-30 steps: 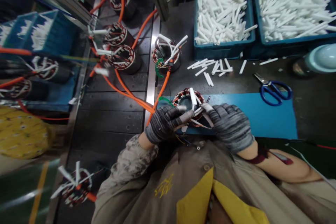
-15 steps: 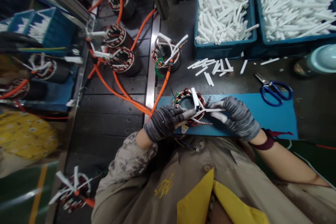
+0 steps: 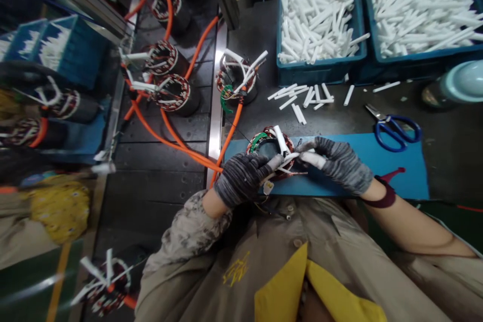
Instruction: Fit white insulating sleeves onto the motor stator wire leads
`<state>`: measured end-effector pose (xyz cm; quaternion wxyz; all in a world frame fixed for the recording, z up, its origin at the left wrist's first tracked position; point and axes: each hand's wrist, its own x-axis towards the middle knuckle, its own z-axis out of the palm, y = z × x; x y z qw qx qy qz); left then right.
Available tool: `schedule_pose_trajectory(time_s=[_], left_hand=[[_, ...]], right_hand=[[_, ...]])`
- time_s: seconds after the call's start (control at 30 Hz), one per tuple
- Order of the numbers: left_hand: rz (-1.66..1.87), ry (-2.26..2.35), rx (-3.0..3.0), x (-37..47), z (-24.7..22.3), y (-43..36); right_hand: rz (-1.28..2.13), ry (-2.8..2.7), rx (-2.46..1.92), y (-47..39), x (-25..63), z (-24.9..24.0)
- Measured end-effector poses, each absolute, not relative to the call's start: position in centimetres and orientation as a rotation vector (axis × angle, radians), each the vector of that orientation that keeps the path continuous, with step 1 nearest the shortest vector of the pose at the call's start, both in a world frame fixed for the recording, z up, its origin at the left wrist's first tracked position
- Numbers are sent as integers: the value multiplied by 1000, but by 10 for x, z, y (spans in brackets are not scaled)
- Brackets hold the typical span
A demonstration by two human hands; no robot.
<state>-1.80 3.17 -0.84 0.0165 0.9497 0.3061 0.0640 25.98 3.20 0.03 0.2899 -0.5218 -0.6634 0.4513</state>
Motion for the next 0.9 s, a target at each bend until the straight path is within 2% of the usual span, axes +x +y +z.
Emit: schedule_pose_trajectory(time_s=[0.17, 0.2, 0.33, 0.37, 0.43, 0.53, 0.67, 0.77, 0.9], left_hand=[[366, 1153, 2949, 1, -15, 22], [465, 1183, 2939, 3, -16, 22], [759, 1140, 2761, 5, -12, 21], [782, 1108, 2728, 5, -10, 21], [790, 1069, 2724, 5, -8, 21], [746, 1064, 2758, 7, -9, 21], [668, 1097, 2719, 8, -13, 22], [732, 1077, 2722, 5, -16, 21], [717, 1066, 2712, 2, -16, 19]], right_hand=[[543, -2205, -1498, 43, 233, 5], [544, -2221, -1479, 46, 235, 5], [955, -2015, -1324, 66, 276, -2], [930, -1914, -1404, 73, 290, -6], [633, -1823, -1778, 91, 315, -15], [361, -1895, -2144, 116, 336, -30], [344, -1849, -2141, 118, 335, -38], [416, -1535, -1878, 88, 326, -30], [871, -1416, -1566, 32, 312, -13]])
